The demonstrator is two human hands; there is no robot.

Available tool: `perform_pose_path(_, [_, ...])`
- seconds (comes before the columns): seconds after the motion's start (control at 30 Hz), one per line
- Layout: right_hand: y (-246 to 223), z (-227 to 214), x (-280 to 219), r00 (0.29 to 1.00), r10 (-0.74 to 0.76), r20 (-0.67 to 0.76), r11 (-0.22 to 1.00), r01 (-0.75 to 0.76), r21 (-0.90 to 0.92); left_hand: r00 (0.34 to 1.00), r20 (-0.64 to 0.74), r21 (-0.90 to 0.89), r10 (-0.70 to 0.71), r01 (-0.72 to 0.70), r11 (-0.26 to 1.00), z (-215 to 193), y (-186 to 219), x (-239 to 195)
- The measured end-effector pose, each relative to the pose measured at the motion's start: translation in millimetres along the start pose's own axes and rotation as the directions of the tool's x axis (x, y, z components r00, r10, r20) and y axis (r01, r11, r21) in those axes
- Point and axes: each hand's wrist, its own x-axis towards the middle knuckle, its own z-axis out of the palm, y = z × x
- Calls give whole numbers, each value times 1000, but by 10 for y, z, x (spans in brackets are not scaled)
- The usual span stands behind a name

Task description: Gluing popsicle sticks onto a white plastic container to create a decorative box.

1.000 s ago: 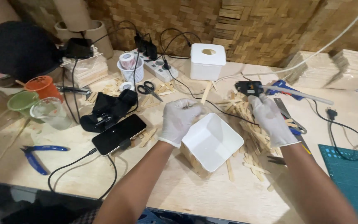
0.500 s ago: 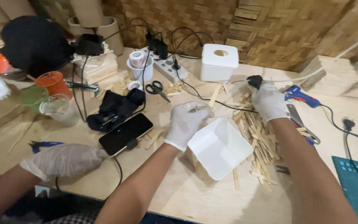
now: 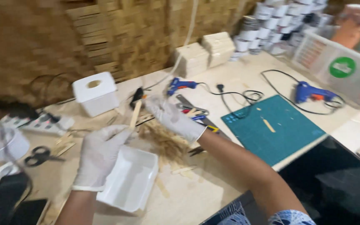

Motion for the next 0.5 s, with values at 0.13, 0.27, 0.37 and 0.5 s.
perform_pose_path(0.13, [354,827,-701,960,-279,-22,812,223,-539,999,43,-122,-14,19,992,294,185,62])
perform_pose_path(0.27, [752,1777,-922,897,-436,74,258,203,-945,996,76,-259,-57,75,963,477,38,34])
perform_pose_path(0.37, [879,1863,-1008,878,-477,-36,329,141,-934,997,62,-314,-37,54,948,564,-79,10])
perform_pose_path(0.5, [853,2091,-1087,882,-421,-213,462,6,-887,999,32,-346,-29,38,938,624,12,-96])
